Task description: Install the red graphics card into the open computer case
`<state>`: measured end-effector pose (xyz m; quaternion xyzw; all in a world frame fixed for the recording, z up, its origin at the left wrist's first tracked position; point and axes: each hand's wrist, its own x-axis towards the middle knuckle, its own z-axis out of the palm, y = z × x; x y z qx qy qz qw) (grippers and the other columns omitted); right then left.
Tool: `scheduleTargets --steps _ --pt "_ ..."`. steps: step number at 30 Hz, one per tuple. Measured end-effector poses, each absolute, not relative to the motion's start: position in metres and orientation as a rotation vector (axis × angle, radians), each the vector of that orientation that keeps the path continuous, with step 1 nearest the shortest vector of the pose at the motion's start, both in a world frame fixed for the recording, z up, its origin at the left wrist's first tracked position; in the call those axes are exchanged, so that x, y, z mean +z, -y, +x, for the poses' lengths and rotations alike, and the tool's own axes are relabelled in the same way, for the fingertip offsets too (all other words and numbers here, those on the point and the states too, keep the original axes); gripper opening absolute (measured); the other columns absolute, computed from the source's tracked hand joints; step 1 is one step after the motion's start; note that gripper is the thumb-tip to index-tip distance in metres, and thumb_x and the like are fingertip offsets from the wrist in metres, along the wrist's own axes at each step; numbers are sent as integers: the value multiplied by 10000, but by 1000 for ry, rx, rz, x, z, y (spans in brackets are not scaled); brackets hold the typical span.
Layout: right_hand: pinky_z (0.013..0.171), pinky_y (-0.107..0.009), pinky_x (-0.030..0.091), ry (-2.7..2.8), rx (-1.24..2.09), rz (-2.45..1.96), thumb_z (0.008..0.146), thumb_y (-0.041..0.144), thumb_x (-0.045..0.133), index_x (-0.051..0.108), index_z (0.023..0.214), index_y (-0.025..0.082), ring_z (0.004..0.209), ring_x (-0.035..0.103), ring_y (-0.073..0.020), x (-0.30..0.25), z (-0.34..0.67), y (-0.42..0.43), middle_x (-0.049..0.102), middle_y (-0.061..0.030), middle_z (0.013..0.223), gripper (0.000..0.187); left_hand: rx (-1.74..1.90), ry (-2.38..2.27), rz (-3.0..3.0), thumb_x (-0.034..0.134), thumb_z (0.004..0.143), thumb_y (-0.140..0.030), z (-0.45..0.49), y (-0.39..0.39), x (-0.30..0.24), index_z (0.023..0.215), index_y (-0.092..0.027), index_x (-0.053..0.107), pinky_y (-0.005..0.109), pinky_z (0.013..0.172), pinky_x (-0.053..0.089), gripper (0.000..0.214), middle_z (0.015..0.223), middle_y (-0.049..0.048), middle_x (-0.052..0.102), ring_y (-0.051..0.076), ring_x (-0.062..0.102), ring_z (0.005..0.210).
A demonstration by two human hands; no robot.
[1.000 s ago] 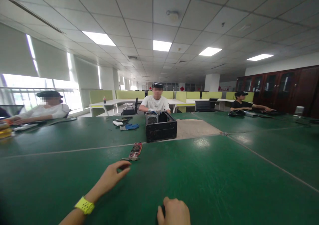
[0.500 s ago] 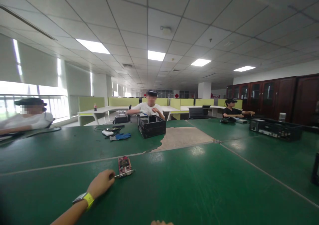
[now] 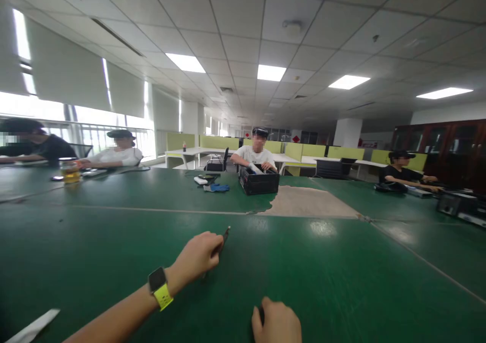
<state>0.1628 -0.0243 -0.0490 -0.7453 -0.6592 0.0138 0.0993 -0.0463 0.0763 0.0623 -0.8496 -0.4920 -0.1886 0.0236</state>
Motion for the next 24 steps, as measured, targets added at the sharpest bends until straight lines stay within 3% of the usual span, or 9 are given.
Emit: scheduleTargets --steps 8,12,16,21,24 --pt "676 -361 438 1894 40 -2061 880 378 418 677 782 227 789 666 -291 -45 172 39 715 -88 794 315 -646 1114 -2892 453 807 -124 -63 17 10 845 -198 586 275 711 377 157 856 34 598 168 500 832" --pt "705 -261 437 1899 225 -1941 862 361 472 692 821 252 806 664 -195 -40 182 51 725 -11 840 248 -877 1507 -2811 534 809 -290 -71 36 -8 985 -204 598 299 775 412 206 941 50 611 189 535 886" --pt "699 -222 443 1849 320 -1854 890 378 412 675 817 252 772 653 -157 -33 194 79 716 16 804 300 -647 1886 -2703 631 710 -469 -67 37 -18 1122 -208 560 336 781 434 492 1052 85 616 253 563 961" --pt "502 -230 432 1735 823 -1703 846 502 408 638 748 189 536 594 -158 -42 203 118 639 -18 624 400 -531 1904 -2673 513 762 -272 -47 35 -29 1096 -203 554 353 671 420 344 879 110 652 276 612 806" --pt "499 -229 417 1745 932 -1645 832 487 429 630 734 168 510 565 -146 -55 203 136 605 -16 577 390 -520 1890 -2681 438 751 -172 -43 38 -28 1029 -184 572 364 649 401 309 834 135 646 293 615 773"
